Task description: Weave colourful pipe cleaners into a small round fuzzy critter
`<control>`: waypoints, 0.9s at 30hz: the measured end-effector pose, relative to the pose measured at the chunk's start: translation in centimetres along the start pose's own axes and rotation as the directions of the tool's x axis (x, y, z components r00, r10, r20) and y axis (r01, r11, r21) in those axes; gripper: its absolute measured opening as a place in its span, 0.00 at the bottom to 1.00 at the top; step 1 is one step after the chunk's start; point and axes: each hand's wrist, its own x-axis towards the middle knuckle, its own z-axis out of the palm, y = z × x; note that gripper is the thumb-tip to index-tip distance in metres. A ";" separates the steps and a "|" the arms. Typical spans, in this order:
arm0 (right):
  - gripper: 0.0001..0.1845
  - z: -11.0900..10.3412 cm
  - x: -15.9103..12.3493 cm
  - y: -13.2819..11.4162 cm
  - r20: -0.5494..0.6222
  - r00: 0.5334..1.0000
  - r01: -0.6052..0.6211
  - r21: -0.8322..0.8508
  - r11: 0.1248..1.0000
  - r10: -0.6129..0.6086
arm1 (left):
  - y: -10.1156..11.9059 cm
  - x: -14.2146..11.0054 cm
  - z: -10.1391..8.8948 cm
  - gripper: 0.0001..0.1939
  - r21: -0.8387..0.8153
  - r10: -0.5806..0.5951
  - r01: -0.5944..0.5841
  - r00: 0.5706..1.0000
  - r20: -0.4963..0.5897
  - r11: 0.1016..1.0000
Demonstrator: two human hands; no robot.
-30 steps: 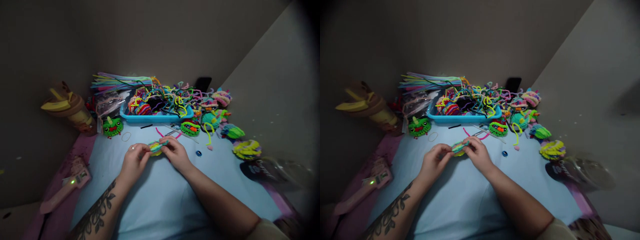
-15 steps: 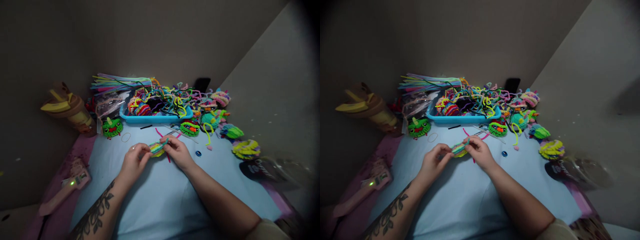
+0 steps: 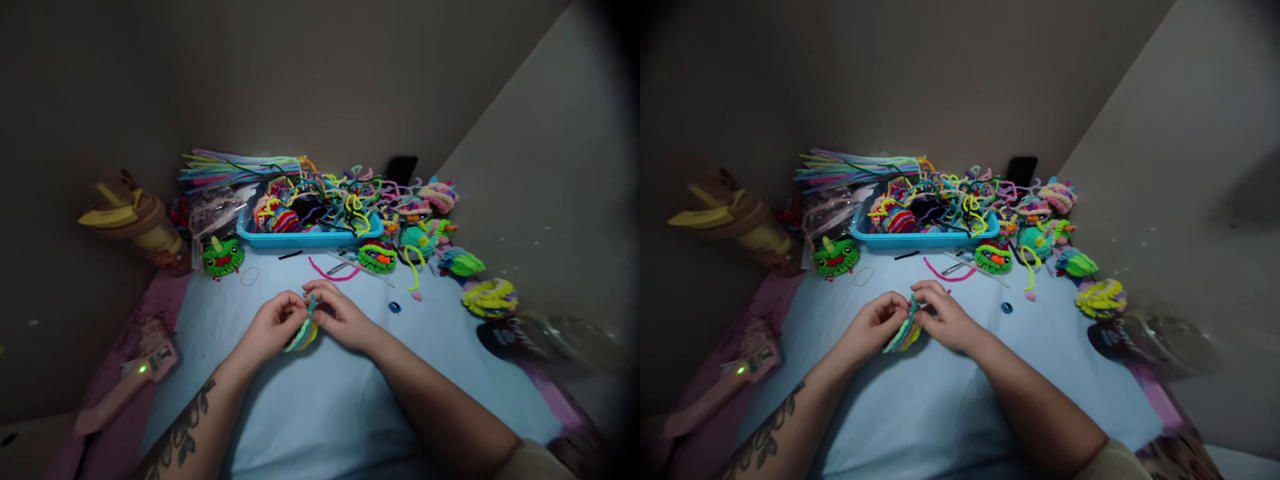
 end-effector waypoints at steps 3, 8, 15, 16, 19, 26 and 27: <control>0.14 0.3 0.1 0.3 0.012 1.000 -0.018 0.060 0.998 0.018 | 0.1 -0.1 0.1 0.19 -0.094 -0.015 0.018 0.999 0.031 0.995; 0.18 0.4 0.0 0.4 0.054 0.998 -0.042 0.150 0.988 0.034 | 0.2 -0.2 -0.4 0.17 -0.118 -0.019 0.028 0.997 0.072 0.993; 0.17 0.4 -0.1 0.7 0.044 0.995 -0.102 0.329 0.939 0.093 | 0.4 0.0 -1.1 0.15 -0.300 -0.027 0.018 0.999 -0.024 0.954; 0.17 0.4 -0.1 0.7 0.045 0.995 -0.101 0.341 0.935 0.091 | 0.4 0.0 -1.2 0.14 -0.344 -0.027 0.014 0.999 -0.033 0.939; 0.17 0.4 -0.1 0.7 0.054 0.996 -0.090 0.361 0.928 0.075 | 0.4 0.0 -1.5 0.16 -0.406 -0.037 -0.005 0.995 -0.096 0.914; 0.16 0.2 -0.1 0.4 0.044 0.997 -0.073 0.368 0.927 0.061 | 0.0 0.4 -2.2 0.14 -0.075 -0.017 0.004 0.984 -0.176 0.997; 0.17 0.2 -0.1 0.4 0.041 0.997 -0.070 0.358 0.931 0.059 | 0.0 0.5 -2.3 0.13 -0.001 0.007 -0.007 0.986 -0.167 1.000</control>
